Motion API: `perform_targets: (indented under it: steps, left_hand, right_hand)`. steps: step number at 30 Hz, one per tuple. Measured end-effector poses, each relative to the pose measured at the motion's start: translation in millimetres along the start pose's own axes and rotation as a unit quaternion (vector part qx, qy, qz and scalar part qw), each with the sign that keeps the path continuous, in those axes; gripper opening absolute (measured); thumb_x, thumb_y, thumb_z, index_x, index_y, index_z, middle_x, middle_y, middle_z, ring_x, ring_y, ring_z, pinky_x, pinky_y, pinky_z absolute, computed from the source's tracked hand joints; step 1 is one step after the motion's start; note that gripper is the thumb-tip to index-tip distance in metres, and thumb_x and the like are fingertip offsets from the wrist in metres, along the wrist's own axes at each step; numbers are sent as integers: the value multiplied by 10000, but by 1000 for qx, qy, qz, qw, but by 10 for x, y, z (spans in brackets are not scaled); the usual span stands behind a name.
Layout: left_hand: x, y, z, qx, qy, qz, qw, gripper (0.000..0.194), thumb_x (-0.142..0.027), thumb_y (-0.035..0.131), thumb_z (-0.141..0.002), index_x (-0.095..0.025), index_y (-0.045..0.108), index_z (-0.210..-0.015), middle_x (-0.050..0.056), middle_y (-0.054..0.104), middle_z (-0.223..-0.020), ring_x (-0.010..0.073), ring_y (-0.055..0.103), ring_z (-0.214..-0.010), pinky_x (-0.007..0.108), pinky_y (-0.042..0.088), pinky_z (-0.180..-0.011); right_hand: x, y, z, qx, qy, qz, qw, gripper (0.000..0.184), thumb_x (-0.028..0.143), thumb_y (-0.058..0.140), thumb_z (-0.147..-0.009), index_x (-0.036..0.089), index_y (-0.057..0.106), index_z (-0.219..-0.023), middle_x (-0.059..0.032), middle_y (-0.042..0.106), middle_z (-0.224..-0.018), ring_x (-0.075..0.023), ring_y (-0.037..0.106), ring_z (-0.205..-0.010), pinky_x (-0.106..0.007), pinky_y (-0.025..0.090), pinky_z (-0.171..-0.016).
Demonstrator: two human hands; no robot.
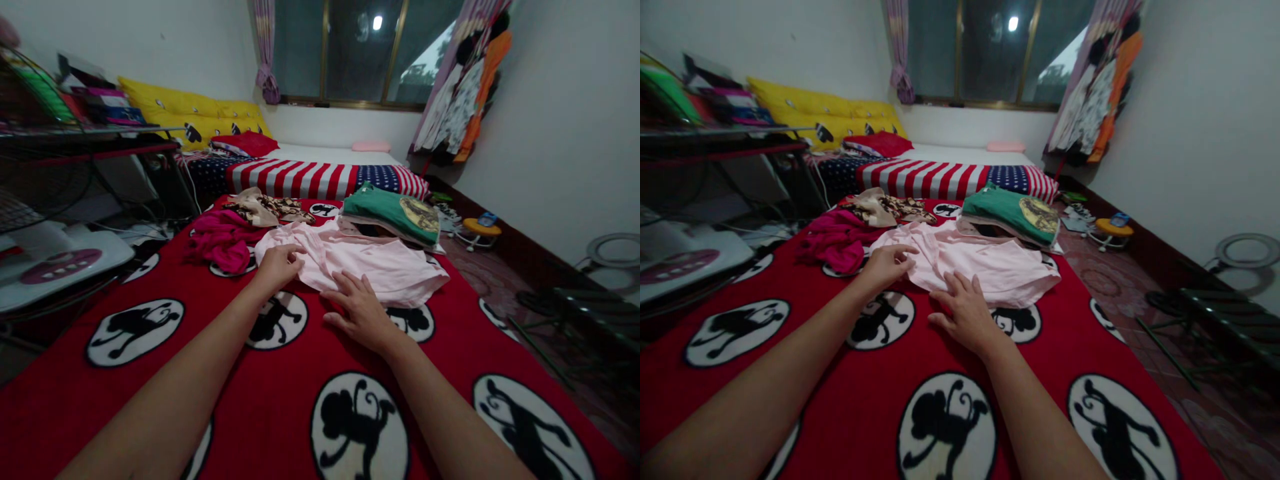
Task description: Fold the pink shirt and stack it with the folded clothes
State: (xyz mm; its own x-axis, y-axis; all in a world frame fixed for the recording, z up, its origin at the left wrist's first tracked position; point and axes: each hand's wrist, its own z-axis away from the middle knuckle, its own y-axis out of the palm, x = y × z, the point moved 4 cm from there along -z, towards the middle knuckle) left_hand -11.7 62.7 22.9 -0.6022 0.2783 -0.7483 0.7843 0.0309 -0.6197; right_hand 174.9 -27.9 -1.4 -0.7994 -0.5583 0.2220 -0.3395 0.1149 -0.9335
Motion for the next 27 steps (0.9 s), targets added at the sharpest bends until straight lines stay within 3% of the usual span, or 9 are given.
perform_targets:
  steps: [3,6,13,24,27]
  left_hand:
    - [-1,39,15,19,-77,243,967,329,-291,643,-700,-127,694,-981,42,677,-735,162,650,-621,312,549,-643]
    - [-18,39,26,-1,-95,346,933,344,-304,738,-611,-115,708,-897,41,689,-793,128,638,-643,275,550,-647]
    - [-23,52,25,-9,-98,370,924,368,-317,772,-579,-109,724,-878,31,681,-772,113,606,-647,295,558,-687]
    - [-11,97,24,9,-105,327,939,427,-347,751,-571,-110,728,-926,17,662,-703,125,600,-636,266,511,-642]
    - [14,105,11,19,-100,305,947,430,-396,725,-597,-118,720,-925,50,695,-760,163,633,-682,273,502,-636]
  right_hand:
    - [26,2,-5,-4,-11,1,1000,412,496,580,-866,300,617,-1226,-130,335,-1509,-345,252,-1402,-652,192,-1078]
    - [35,12,-15,-13,-13,3,1000,407,487,609,-849,301,625,-1211,-135,319,-1516,-351,244,-1405,-657,187,-1076]
    - [-30,-12,-21,-60,26,-50,997,512,404,596,-873,210,477,-1332,-159,440,-1430,-287,391,-1330,-619,216,-1092]
    - [-57,33,-60,-52,32,-74,995,376,367,535,-911,212,535,-1253,-146,483,-1399,-293,416,-1309,-659,204,-1073]
    - [-40,-39,-50,-104,25,-115,988,360,330,494,-934,227,526,-1277,-136,503,-1382,-270,432,-1301,-646,177,-1092]
